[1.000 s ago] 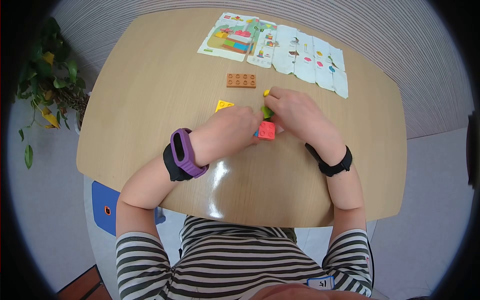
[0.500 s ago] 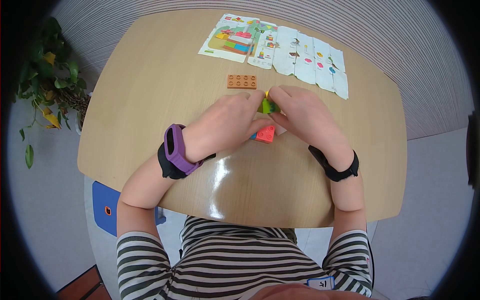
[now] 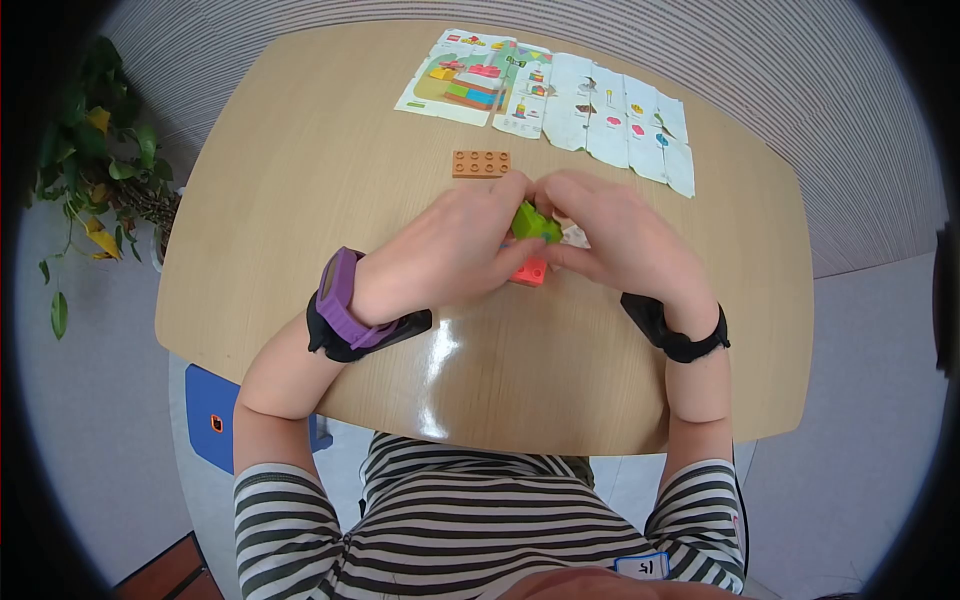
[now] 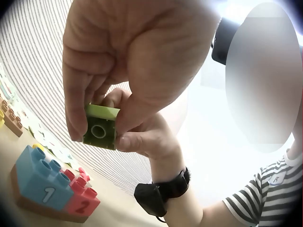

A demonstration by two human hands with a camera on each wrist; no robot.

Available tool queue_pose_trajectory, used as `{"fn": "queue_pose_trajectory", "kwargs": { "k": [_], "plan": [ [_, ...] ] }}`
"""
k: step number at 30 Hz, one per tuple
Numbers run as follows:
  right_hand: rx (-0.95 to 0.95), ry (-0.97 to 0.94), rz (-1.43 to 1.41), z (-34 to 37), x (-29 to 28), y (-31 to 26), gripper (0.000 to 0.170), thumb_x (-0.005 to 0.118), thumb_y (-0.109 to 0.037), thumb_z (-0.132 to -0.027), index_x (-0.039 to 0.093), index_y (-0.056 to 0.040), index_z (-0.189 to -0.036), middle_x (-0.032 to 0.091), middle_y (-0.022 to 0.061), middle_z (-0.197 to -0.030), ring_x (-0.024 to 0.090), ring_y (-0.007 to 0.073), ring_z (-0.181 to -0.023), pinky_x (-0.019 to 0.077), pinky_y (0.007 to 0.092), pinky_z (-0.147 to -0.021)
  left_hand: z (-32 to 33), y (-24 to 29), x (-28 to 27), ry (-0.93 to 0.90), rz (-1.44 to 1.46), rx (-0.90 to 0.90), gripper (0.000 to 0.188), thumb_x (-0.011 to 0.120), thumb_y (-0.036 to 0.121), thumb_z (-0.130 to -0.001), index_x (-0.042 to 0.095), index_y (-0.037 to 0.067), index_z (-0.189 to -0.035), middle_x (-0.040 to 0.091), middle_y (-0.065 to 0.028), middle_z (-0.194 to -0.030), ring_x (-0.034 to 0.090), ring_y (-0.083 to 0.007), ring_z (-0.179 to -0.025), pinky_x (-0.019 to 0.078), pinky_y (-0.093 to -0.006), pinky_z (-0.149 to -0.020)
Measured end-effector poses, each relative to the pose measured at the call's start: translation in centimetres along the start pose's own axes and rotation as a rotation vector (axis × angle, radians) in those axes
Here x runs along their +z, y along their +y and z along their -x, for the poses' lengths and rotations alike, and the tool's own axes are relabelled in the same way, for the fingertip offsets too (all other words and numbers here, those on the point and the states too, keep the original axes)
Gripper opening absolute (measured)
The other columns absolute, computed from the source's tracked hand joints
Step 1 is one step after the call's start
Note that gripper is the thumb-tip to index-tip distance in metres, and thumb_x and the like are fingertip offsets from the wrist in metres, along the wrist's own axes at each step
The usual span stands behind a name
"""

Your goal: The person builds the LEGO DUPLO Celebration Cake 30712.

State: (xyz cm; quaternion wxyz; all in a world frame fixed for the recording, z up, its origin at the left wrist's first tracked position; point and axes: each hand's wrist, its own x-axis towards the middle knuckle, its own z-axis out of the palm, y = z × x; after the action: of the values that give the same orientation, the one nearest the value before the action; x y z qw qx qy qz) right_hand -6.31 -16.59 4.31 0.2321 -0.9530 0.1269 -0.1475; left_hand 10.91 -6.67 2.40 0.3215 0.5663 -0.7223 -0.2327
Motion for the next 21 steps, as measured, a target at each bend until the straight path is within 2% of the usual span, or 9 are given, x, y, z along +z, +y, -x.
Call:
{"fn": "queue_pose_trajectory", "kwargs": {
  "k": [1, 7, 10, 14, 19, 21],
  "plan": [
    [0.032, -0.054, -0.024, 0.0, -0.1, 0.0, 0.031, 0.075, -0.006, -0.069, 0.051, -0.0032, -0.089, 0.058, 0.0113, -0.083, 0.057, 0.0313, -0.078, 0.0477, 0.0369, -0.067, 0.0, 0.1, 0.0, -0.027, 0.019, -0.035, 0.031, 0.064, 0.009, -0.084, 0.049, -0.004, -0.107, 0.064, -0.0177, -0.092, 0.066, -0.0302, -0.084, 0.0535, -0.0359, -0.071],
    [0.039, -0.2, -0.055, -0.2, 0.2, -0.1, 0.034, 0.074, -0.007, -0.071, 0.049, -0.0027, -0.093, 0.059, 0.0118, -0.084, 0.058, 0.0321, -0.079, 0.0476, 0.0378, -0.068, 0.2, -0.3, -0.5, -0.119, 0.034, 0.022, 0.037, 0.07, 0.013, -0.081, 0.048, -0.003, -0.106, 0.064, -0.0197, -0.097, 0.064, -0.0337, -0.091, 0.0522, -0.0381, -0.077],
    [0.053, -0.258, 0.025, -0.3, 1.0, -0.6, 0.033, 0.07, -0.011, -0.074, 0.049, -0.0029, -0.098, 0.06, 0.0133, -0.086, 0.06, 0.0334, -0.085, 0.0484, 0.0422, -0.071, 0.5, -0.1, -0.2, -0.203, -0.144, -0.051, 0.041, 0.073, 0.017, -0.078, 0.048, -0.002, -0.104, 0.063, -0.0201, -0.097, 0.062, -0.0359, -0.092, 0.0498, -0.0402, -0.079],
    [0.025, -0.247, 0.075, -0.3, 1.7, -0.7, 0.034, 0.071, -0.012, -0.073, 0.049, -0.0009, -0.098, 0.06, 0.0143, -0.087, 0.06, 0.0335, -0.086, 0.0486, 0.0418, -0.073, 0.4, -0.4, 0.2, -0.197, -0.258, -0.072, 0.044, 0.076, 0.019, -0.074, 0.05, -0.001, -0.103, 0.062, -0.0195, -0.094, 0.06, -0.0366, -0.091, 0.0477, -0.0422, -0.078],
    [-0.014, -0.239, 0.121, -0.2, 2.5, -0.2, 0.034, 0.071, -0.013, -0.073, 0.051, -0.0013, -0.098, 0.06, 0.0144, -0.087, 0.061, 0.0329, -0.087, 0.049, 0.0414, -0.073, 0.9, -1.3, 0.4, -0.118, -0.358, 0.052, 0.043, 0.078, 0.019, -0.069, 0.053, -0.002, -0.098, 0.062, -0.0182, -0.089, 0.059, -0.036, -0.09, 0.0477, -0.0416, -0.078],
    [-0.004, -0.242, 0.129, -0.2, 2.6, -0.2, 0.034, 0.071, -0.014, -0.073, 0.052, -0.0022, -0.099, 0.06, 0.0138, -0.087, 0.061, 0.0322, -0.086, 0.0492, 0.0409, -0.072, 1.0, -1.5, 0.3, -0.165, -0.414, 0.047, 0.039, 0.078, 0.018, -0.068, 0.056, -0.002, -0.094, 0.062, -0.0179, -0.088, 0.06, -0.0357, -0.088, 0.0481, -0.0412, -0.078]
  ]
}}
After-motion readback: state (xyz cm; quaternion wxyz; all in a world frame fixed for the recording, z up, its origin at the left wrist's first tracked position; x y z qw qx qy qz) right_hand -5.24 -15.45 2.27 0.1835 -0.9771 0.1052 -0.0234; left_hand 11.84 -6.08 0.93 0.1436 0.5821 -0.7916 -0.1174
